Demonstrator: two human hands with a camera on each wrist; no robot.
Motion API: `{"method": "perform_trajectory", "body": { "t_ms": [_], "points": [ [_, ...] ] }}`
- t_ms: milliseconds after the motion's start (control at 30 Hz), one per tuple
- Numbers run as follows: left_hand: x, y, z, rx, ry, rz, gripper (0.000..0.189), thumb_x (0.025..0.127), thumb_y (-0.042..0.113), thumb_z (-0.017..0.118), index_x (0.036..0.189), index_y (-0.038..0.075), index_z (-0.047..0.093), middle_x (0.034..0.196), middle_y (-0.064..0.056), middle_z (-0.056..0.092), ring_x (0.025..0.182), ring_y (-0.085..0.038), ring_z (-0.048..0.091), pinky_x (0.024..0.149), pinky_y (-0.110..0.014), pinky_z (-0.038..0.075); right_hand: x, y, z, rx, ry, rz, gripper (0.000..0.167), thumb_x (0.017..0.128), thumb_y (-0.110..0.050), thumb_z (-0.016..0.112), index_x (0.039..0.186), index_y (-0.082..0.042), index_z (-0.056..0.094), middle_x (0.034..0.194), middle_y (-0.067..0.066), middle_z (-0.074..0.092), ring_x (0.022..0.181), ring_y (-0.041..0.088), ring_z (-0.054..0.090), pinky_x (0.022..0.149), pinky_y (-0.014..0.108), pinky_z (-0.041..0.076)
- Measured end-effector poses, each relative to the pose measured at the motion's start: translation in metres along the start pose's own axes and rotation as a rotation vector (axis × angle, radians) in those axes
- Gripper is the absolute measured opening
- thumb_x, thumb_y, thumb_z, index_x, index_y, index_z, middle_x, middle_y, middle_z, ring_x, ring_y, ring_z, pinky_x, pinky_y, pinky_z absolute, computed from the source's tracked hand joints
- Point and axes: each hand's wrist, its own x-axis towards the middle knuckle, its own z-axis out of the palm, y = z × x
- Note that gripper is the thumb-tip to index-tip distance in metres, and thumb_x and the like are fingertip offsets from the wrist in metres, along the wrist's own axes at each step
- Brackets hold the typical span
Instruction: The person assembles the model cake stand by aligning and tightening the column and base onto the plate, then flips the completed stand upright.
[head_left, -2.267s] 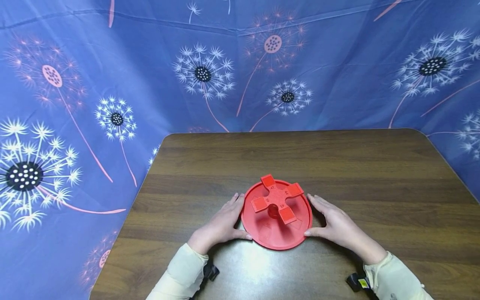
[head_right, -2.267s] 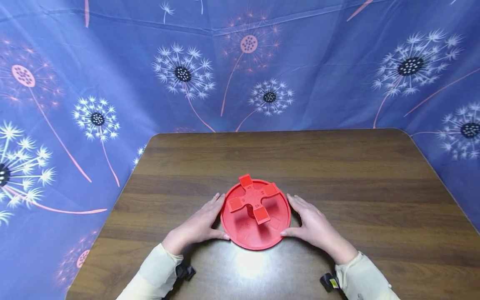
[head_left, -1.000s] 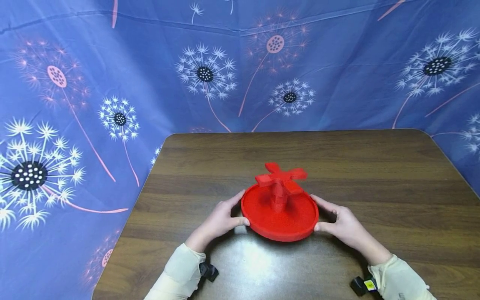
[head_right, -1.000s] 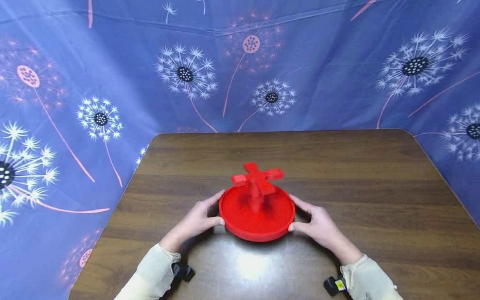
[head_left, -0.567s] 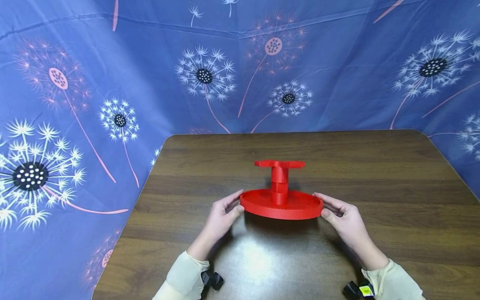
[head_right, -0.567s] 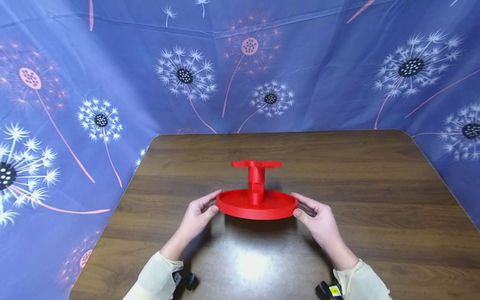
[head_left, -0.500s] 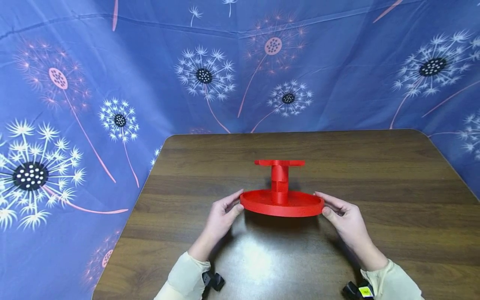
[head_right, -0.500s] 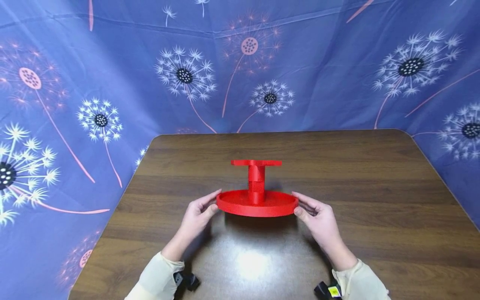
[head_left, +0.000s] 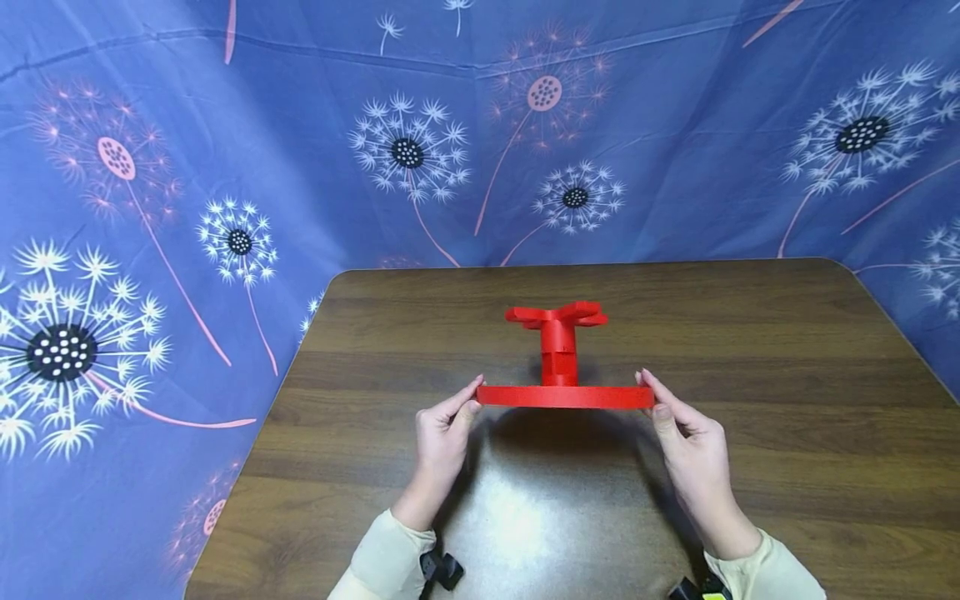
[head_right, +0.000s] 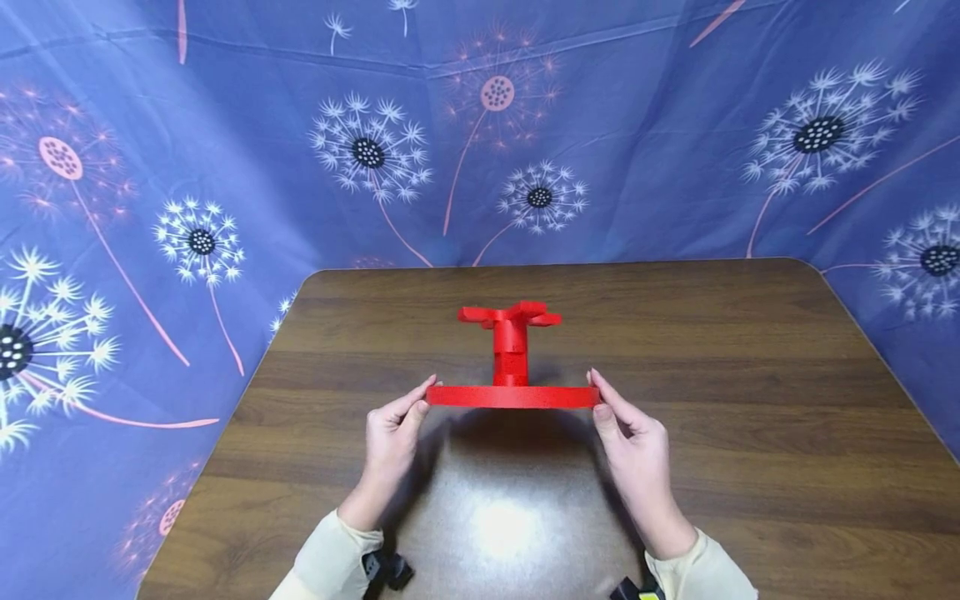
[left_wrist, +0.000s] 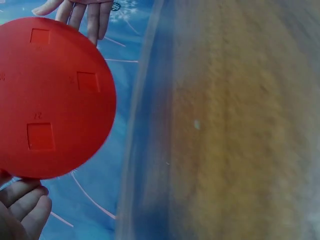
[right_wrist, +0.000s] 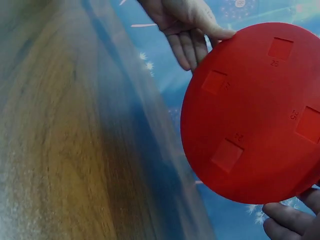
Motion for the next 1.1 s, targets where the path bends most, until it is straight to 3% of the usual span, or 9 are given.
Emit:
{"method": "perform_trajectory", "body": {
  "t_ms": [133,233,400,767,967,1100],
  "points": [
    [0.002,0.01,-0.001,-0.009,0.045,0.0,0.025,0.08,-0.014,0.068,0.104,-0.017,0.067,0.101,-0.028,0.067,0.097,0.003,0.062,0.083,-0.014,0.051,-0.002,0.002,0.001,-0.198,-0.009,-0.074,0.046,0.089,0.014,0.059,0.134,0.004,0.055,0.13,-0.003,0.061,0.116,0.001,0.058,0.091,0.012,0.046],
    [0.0,-0.002,-0.002,-0.041,0.058,-0.017,0.026,0.08,-0.015,0.068,0.106,-0.016,0.067,0.103,-0.027,0.067,0.099,0.001,0.064,0.085,-0.018,0.051,-0.003,0.004,0.002,-0.305,0.022,-0.12,0.048,0.085,0.015,0.064,0.13,0.001,0.06,0.128,-0.001,0.063,0.112,-0.002,0.059,0.088,0.009,0.046],
    [-0.004,-0.021,-0.002,-0.094,0.07,-0.029,0.026,0.081,-0.013,0.069,0.107,-0.013,0.069,0.104,-0.025,0.068,0.099,-0.005,0.066,0.086,-0.022,0.053,-0.001,0.005,0.002,-0.377,0.048,-0.208,0.049,0.079,0.018,0.069,0.124,0.001,0.065,0.124,0.011,0.064,0.11,-0.002,0.06,0.084,0.009,0.047],
    [-0.006,-0.022,-0.001,-0.132,0.095,-0.015,0.026,0.078,-0.016,0.069,0.104,-0.015,0.069,0.099,-0.028,0.067,0.096,-0.003,0.067,0.084,-0.021,0.053,-0.002,0.007,0.002,-0.387,0.097,-0.277,0.046,0.076,0.019,0.071,0.119,0.001,0.069,0.118,0.016,0.067,0.109,0.002,0.062,0.089,0.012,0.047],
    [-0.004,-0.02,-0.003,-0.131,0.082,-0.033,0.026,0.079,-0.013,0.071,0.105,-0.014,0.069,0.099,-0.025,0.069,0.096,-0.006,0.069,0.084,-0.024,0.054,-0.001,0.004,0.001,-0.339,0.097,-0.223,0.042,0.078,0.018,0.07,0.117,0.003,0.069,0.118,0.017,0.066,0.109,0.006,0.063,0.089,0.015,0.049],
    [0.001,-0.011,-0.004,-0.132,0.071,-0.048,0.025,0.08,-0.008,0.072,0.105,-0.012,0.07,0.099,-0.022,0.07,0.093,-0.007,0.069,0.081,-0.024,0.055,0.002,0.001,0.001,-0.306,0.102,-0.2,0.038,0.079,0.018,0.069,0.115,0.006,0.069,0.118,0.012,0.067,0.109,0.008,0.064,0.089,0.017,0.049]
  ]
}}
